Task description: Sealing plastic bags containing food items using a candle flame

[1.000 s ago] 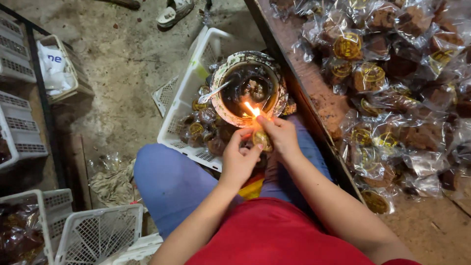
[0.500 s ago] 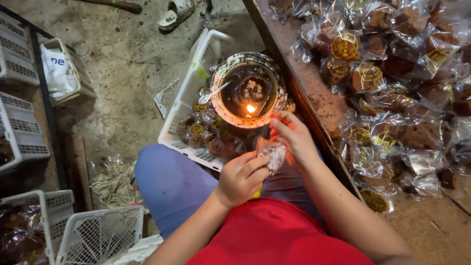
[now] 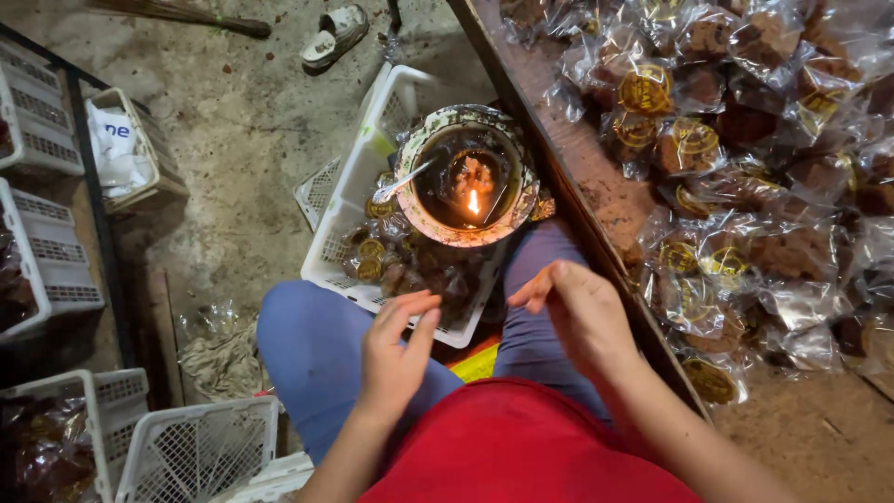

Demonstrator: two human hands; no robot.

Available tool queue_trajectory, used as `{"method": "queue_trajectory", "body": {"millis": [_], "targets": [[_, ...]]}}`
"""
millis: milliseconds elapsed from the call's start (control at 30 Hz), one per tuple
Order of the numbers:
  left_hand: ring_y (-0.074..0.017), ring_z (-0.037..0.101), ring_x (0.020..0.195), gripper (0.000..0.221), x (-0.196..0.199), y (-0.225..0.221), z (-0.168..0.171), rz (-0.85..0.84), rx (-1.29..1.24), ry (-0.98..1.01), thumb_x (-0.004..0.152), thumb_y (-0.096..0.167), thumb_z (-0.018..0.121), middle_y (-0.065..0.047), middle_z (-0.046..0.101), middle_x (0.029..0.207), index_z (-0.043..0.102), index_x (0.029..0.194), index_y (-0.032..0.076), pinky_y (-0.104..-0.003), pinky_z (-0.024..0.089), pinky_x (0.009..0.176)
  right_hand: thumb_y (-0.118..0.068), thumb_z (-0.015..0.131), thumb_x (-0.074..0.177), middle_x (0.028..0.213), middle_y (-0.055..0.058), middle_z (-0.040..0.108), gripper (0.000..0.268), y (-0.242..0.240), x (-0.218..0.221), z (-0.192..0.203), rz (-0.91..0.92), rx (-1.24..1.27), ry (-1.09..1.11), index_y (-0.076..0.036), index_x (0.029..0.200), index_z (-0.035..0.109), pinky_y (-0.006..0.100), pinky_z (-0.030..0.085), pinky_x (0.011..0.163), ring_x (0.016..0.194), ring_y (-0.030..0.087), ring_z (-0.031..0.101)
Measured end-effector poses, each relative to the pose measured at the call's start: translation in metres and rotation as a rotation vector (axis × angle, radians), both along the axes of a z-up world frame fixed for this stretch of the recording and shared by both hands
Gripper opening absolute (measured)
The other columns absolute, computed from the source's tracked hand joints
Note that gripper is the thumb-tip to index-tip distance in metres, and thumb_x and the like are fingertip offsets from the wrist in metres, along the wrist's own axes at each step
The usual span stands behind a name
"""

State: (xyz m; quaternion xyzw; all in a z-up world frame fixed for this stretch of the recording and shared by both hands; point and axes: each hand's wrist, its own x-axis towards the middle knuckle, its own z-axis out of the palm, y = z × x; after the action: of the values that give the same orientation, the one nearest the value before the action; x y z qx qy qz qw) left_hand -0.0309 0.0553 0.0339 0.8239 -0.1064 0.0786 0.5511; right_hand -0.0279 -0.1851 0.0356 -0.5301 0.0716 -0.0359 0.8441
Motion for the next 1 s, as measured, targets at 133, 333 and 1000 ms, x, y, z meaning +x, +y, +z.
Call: {"method": "queue_trajectory", "body": {"millis": [133, 333, 1000], "targets": [[-0.0258, 0.071, 0.114, 0.04, 0.0, -0.047, 0.026, -0.081, -0.473, 0.227, 0.088, 0.003, 0.076, -0.013, 0.076, 0.12, 0.069, 0.128, 0.003, -0.038, 0.055, 0.1, -0.012, 0.061, 0.098, 0.09, 0.031, 0.071, 0.027, 0.033, -0.011, 0.054, 0.013, 0.065, 0.034, 0.014, 0.106, 0.067, 0.045, 0.053, 0.095, 0.092, 0.039, 0.072], [-0.0188, 0.066, 0.102, 0.06, 0.011, -0.062, 0.066, -0.24, -0.898, 0.537, 0.093, 0.001, 0.068, -0.014, 0.063, 0.129, 0.043, 0.148, 0.004, -0.028, 0.056, 0.089, -0.035, 0.043, 0.106, 0.164, 0.026, 0.03, 0.074, 0.037, -0.013, 0.081, 0.488, 0.244, -0.089, -0.004, 0.163, 0.006, 0.046, 0.021, 0.126, 0.154, 0.034, 0.029], [-0.0252, 0.05, 0.052, 0.029, 0.03, -0.01, 0.031, -0.306, 0.368, -0.49, 0.097, 0.029, 0.06, -0.005, 0.057, 0.066, 0.057, 0.074, 0.012, -0.038, 0.042, 0.052, 0.005, 0.061, 0.087, 0.127, 0.011, 0.071, 0.079, 0.013, 0.002, 0.064, 0.848, -0.184, 0.1, -0.001, 0.158, 0.029, 0.027, 0.051, 0.094, 0.107, 0.016, 0.065]]}}
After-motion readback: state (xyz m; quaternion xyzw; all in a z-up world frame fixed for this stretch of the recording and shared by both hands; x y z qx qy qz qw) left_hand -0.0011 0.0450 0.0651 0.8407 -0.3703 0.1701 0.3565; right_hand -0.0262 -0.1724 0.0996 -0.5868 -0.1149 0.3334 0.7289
